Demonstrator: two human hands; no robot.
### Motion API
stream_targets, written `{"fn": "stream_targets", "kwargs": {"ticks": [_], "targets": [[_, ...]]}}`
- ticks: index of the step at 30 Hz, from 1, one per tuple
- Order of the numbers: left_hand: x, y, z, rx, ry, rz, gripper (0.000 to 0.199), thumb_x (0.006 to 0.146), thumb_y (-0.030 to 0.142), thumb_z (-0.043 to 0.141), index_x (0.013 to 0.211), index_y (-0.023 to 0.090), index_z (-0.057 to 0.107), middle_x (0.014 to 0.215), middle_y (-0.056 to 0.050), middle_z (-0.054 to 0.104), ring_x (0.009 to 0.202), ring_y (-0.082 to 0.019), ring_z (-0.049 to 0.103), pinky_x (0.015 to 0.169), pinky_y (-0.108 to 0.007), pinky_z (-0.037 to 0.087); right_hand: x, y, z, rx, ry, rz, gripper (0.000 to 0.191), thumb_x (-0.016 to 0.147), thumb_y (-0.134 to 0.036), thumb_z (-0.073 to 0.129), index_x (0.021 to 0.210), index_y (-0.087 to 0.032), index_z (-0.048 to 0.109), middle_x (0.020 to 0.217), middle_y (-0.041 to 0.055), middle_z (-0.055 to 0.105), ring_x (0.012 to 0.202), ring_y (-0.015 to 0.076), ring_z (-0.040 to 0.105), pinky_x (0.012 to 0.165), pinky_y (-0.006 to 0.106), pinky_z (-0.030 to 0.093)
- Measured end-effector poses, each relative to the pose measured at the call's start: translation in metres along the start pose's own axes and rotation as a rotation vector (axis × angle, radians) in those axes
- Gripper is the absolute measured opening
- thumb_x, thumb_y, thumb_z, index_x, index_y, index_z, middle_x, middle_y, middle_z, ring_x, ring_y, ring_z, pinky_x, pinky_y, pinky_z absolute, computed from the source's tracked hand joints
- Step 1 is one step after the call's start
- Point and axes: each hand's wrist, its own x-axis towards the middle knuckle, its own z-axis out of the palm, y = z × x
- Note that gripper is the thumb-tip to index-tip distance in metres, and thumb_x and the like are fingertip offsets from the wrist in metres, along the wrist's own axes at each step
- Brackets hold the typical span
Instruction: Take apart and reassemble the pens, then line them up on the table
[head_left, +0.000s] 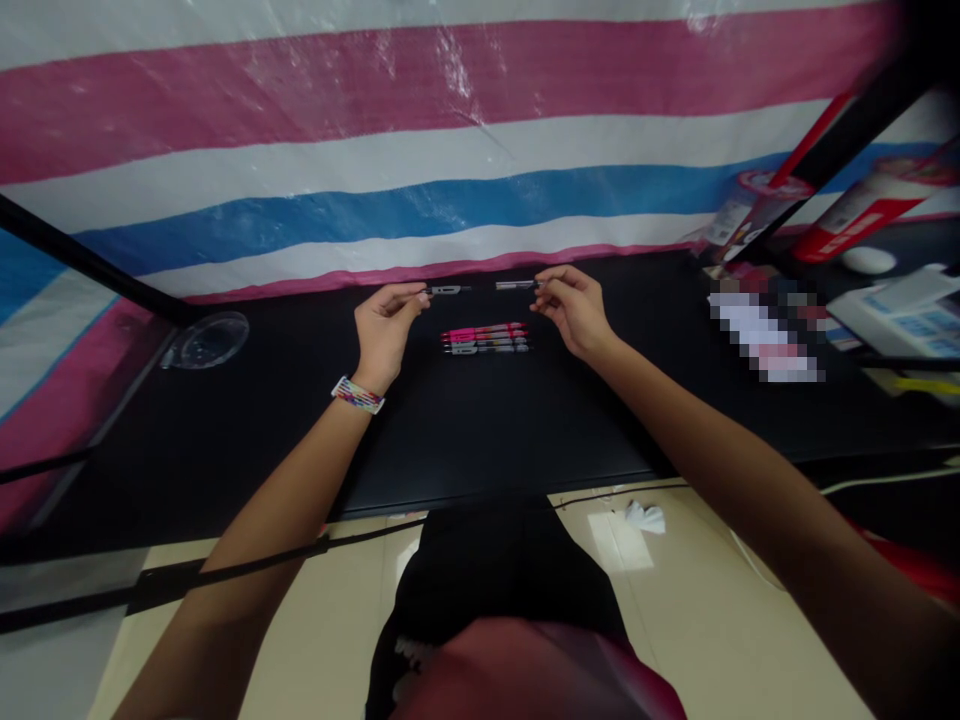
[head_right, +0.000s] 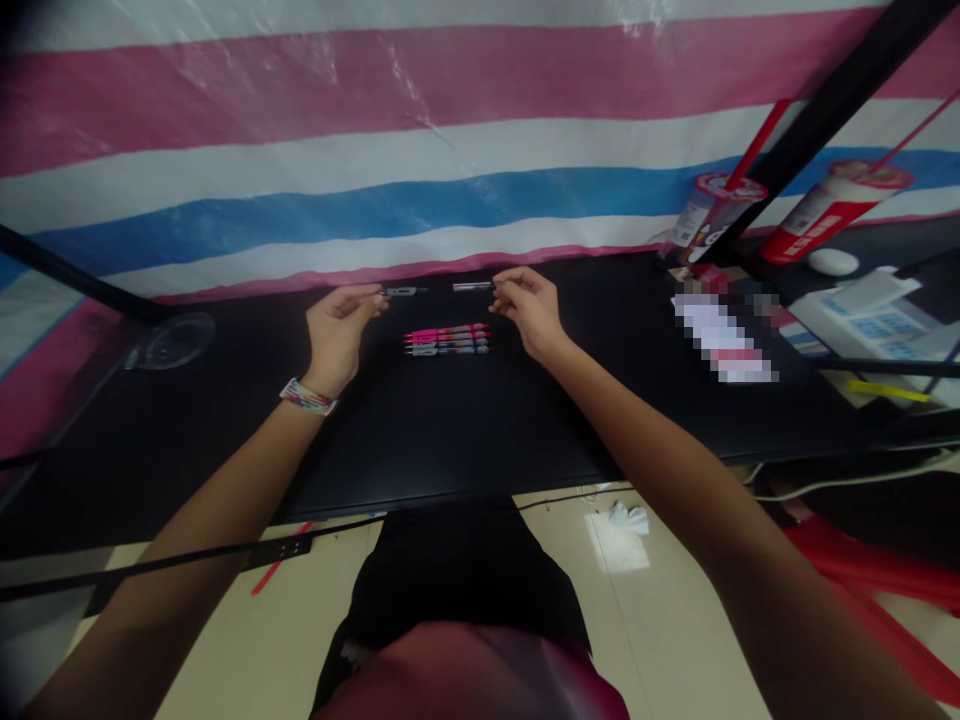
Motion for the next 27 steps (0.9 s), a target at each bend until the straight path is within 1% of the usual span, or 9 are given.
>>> {"fn": "stream_targets", "kwargs": {"ticks": [6, 11, 17, 23, 25, 27], "targets": [[-0.0004, -0.001, -0.0005, -0.004, -0.003, -0.001, 0.014, 0.09, 0.018, 0.089, 0.1, 0.026, 0.09, 0.094, -0.003, 0.088, 0.088, -0.016, 0.083, 0.089, -0.032, 0.068, 0.001, -0.0004, 0.0003, -0.005, 0.008, -0.009, 0.014, 0.071, -0.027, 0.082, 0.085, -0.026, 0.077, 0.076, -0.0011, 0.065, 0.07, 0.015, 0.061, 0.075, 0.037, 0.063], [-0.001, -0.0009, -0.0004, 0.034, 0.001, -0.015, 0.013, 0.091, 0.017, 0.088, 0.101, 0.026, 0.089, 0.094, -0.003, 0.088, 0.09, -0.017, 0.083, 0.091, -0.033, 0.068, 0.0021, 0.0012, 0.0, -0.015, 0.022, -0.016, 0.013, 0.073, -0.024, 0.082, 0.084, -0.026, 0.076, 0.076, -0.0014, 0.065, 0.07, 0.0148, 0.061, 0.075, 0.036, 0.064], [-0.0021, 0.0014, 0.0003, 0.017, -0.005, -0.02, 0.013, 0.09, 0.019, 0.089, 0.101, 0.026, 0.089, 0.096, -0.003, 0.088, 0.091, -0.018, 0.084, 0.093, -0.034, 0.069, 0.0016, 0.0001, -0.0001, -0.01, 0.024, -0.023, 0.012, 0.073, -0.025, 0.082, 0.083, -0.027, 0.076, 0.076, -0.002, 0.064, 0.069, 0.0144, 0.061, 0.073, 0.035, 0.063], [-0.0034, 0.0036, 0.0017, -0.004, -0.019, -0.019, 0.013, 0.089, 0.02, 0.09, 0.101, 0.026, 0.09, 0.094, -0.003, 0.088, 0.091, -0.017, 0.084, 0.092, -0.034, 0.068, 0.0026, -0.0015, 0.0011, -0.04, 0.04, -0.017, 0.014, 0.073, -0.028, 0.081, 0.086, -0.027, 0.076, 0.078, -0.0012, 0.064, 0.073, 0.0159, 0.062, 0.075, 0.036, 0.063], [-0.0049, 0.0025, 0.003, -0.011, -0.032, -0.023, 0.013, 0.089, 0.022, 0.091, 0.101, 0.027, 0.09, 0.094, -0.003, 0.088, 0.092, -0.018, 0.084, 0.093, -0.034, 0.068, 0.0016, -0.0025, 0.0027, -0.04, 0.031, -0.014, 0.015, 0.073, -0.029, 0.082, 0.086, -0.027, 0.076, 0.078, -0.001, 0.065, 0.073, 0.0164, 0.061, 0.076, 0.037, 0.063], [-0.0072, 0.0006, 0.005, -0.007, -0.051, -0.039, 0.014, 0.089, 0.025, 0.092, 0.102, 0.027, 0.09, 0.096, -0.003, 0.088, 0.093, -0.018, 0.084, 0.095, -0.035, 0.069, -0.0009, -0.0038, 0.0053, -0.033, -0.015, -0.003, 0.016, 0.072, -0.03, 0.084, 0.086, -0.027, 0.076, 0.077, -0.0009, 0.065, 0.072, 0.0165, 0.061, 0.077, 0.038, 0.064]]}}
